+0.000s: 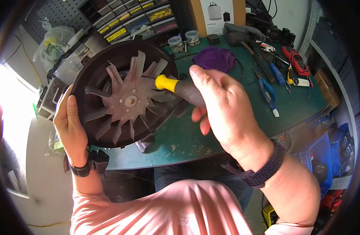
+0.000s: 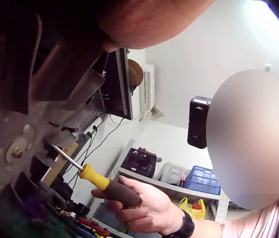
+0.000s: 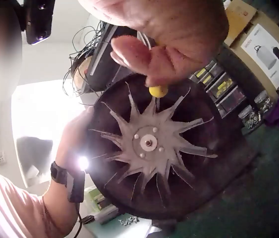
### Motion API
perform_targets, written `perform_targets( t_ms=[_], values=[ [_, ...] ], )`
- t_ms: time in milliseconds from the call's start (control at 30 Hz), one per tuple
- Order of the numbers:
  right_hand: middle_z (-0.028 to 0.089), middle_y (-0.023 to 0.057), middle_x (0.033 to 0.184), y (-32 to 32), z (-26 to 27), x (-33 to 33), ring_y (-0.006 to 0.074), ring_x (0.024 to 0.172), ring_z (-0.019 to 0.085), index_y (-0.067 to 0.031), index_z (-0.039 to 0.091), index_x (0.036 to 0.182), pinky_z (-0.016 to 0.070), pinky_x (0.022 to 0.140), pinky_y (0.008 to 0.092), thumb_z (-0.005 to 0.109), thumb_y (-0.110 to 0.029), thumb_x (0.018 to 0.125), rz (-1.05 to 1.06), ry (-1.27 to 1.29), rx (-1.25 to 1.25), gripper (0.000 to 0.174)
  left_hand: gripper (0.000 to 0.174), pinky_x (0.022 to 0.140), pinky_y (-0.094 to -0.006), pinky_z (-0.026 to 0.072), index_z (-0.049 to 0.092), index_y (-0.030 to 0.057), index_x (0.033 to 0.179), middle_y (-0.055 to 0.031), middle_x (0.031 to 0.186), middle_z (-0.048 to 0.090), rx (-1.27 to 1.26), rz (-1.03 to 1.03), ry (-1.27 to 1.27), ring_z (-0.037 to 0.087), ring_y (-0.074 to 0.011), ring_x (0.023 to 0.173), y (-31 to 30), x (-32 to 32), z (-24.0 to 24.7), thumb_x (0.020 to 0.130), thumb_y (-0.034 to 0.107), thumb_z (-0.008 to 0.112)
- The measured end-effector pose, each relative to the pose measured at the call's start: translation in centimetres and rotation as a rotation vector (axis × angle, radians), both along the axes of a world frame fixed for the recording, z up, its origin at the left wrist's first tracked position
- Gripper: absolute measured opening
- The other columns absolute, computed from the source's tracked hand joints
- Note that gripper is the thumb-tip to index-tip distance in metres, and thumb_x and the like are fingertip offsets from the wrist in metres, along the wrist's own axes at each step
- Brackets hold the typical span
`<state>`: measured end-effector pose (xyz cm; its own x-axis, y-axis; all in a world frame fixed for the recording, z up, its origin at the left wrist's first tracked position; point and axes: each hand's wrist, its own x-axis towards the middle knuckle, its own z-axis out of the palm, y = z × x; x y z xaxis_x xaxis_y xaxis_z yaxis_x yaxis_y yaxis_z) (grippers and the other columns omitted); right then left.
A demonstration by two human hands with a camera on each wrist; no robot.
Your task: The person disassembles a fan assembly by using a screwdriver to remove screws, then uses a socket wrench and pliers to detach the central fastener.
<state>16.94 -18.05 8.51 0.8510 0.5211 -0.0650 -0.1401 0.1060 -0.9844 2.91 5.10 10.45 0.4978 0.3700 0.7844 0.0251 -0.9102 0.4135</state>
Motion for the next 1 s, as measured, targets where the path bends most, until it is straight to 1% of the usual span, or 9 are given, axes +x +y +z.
perform_targets(
  t_ms=[100, 200, 267, 400, 533, 733, 767, 867, 1000],
  values=[
    [0.060, 0.0056, 0.079, -1.0, 0.2, 0.7, 0.0101, 0.051, 0.051, -0.0030, 0.059, 0.106, 0.0384, 0.042, 0.0185, 0.056, -0.036, 0.090, 0.216, 0.118, 0.023, 0.036, 0.028, 0.075, -0.0228, 0.0386, 0.059, -0.0044, 0.112, -0.0054, 0.089, 0.058, 0.002, -0.013, 0.011, 0.049, -0.0129, 0.081, 0.0, 0.0, 0.1, 0.096, 0.015, 0.049],
    [0.061, 0.0054, 0.079, 0.4, -0.3, 0.7, 0.0109, 0.056, 0.055, -0.0029, 0.060, 0.103, 0.0411, 0.045, 0.0213, 0.059, -0.026, 0.089, 0.094, -0.293, -0.052, 0.027, 0.028, 0.075, -0.0228, 0.0387, 0.059, -0.0044, 0.112, -0.0052, 0.089, 0.058, 0.004, -0.008, 0.005, 0.049, -0.0128, 0.081, 0.1, 0.0, 0.0, 0.096, 0.015, 0.049],
    [0.061, 0.0067, 0.080, 0.7, -1.0, 1.3, 0.0139, 0.058, 0.055, -0.0026, 0.060, 0.098, 0.0441, 0.051, 0.0255, 0.061, -0.012, 0.086, 0.002, -1.095, -0.025, 0.015, 0.028, 0.075, -0.0227, 0.0387, 0.059, -0.0045, 0.112, -0.0051, 0.089, 0.058, 0.008, -0.009, -0.010, 0.049, -0.0126, 0.081, 0.0, 0.1, -0.1, 0.096, 0.015, 0.049],
    [0.052, 0.0094, 0.083, -0.7, 0.9, 1.5, 0.0256, 0.068, 0.053, -0.0033, 0.062, 0.096, 0.0462, 0.061, 0.0320, 0.068, 0.001, 0.068, 0.098, -1.850, -0.336, 0.029, 0.028, 0.074, -0.0221, 0.0387, 0.059, -0.0046, 0.113, -0.0053, 0.090, 0.058, -0.027, -0.001, 0.002, 0.049, -0.0120, 0.081, -0.2, 0.0, 0.0, 0.096, 0.016, 0.050],
    [0.052, 0.0112, 0.088, -0.5, -0.1, 1.9, 0.0263, 0.072, 0.053, -0.0030, 0.061, 0.100, 0.0465, 0.063, 0.0320, 0.069, 0.000, 0.066, 0.061, -1.877, -0.284, 0.035, 0.028, 0.075, -0.0218, 0.0389, 0.059, -0.0041, 0.112, -0.0053, 0.091, 0.058, -0.021, -0.040, -0.015, 0.049, -0.0120, 0.081, -0.1, 0.2, 0.1, 0.095, 0.016, 0.051],
    [0.054, 0.0084, 0.088, 0.5, -0.8, 1.0, 0.0165, 0.075, 0.056, 0.0006, 0.056, 0.111, 0.0475, 0.069, 0.0283, 0.066, -0.013, 0.083, -0.150, -1.073, -0.213, 0.032, 0.027, 0.075, -0.0225, 0.0397, 0.059, -0.0042, 0.112, -0.0058, 0.091, 0.058, -0.035, -0.019, 0.007, 0.051, -0.0130, 0.081, -0.1, 0.0, 0.0, 0.096, 0.016, 0.050],
    [0.058, 0.0142, 0.075, 0.9, -0.9, 1.1, 0.0239, 0.066, 0.057, 0.0062, 0.057, 0.101, 0.0461, 0.062, 0.0334, 0.064, -0.025, 0.086, -0.166, -0.887, -0.153, 0.035, 0.027, 0.075, -0.0225, 0.0397, 0.059, -0.0042, 0.112, -0.0058, 0.091, 0.058, -0.035, -0.021, 0.007, 0.051, -0.0130, 0.081, -0.1, 0.1, 0.0, 0.096, 0.016, 0.050],
    [0.056, 0.0002, 0.069, 0.4, 0.4, 0.6, 0.0048, 0.050, 0.045, -0.0007, 0.059, 0.103, 0.0351, 0.047, 0.0192, 0.057, -0.020, 0.092, 0.021, -0.414, -0.230, 0.023, 0.028, 0.076, -0.0230, 0.0402, 0.059, -0.0044, 0.112, -0.0062, 0.091, 0.058, 0.009, -0.007, 0.002, 0.051, -0.0136, 0.081, 0.0, 0.0, 0.1, 0.096, 0.016, 0.050],
    [0.059, 0.0043, 0.073, 0.8, -0.8, 0.6, 0.0081, 0.054, 0.050, -0.0010, 0.060, 0.099, 0.0392, 0.048, 0.0228, 0.060, -0.015, 0.088, -0.004, -0.527, -0.198, 0.017, 0.035, 0.090, -0.0254, 0.0390, 0.058, -0.0021, 0.118, -0.0096, 0.107, 0.063, -0.036, 0.029, 0.076, 0.055, -0.0133, 0.099, -0.2, -0.3, 0.2, 0.097, 0.024, 0.048]
  ],
)
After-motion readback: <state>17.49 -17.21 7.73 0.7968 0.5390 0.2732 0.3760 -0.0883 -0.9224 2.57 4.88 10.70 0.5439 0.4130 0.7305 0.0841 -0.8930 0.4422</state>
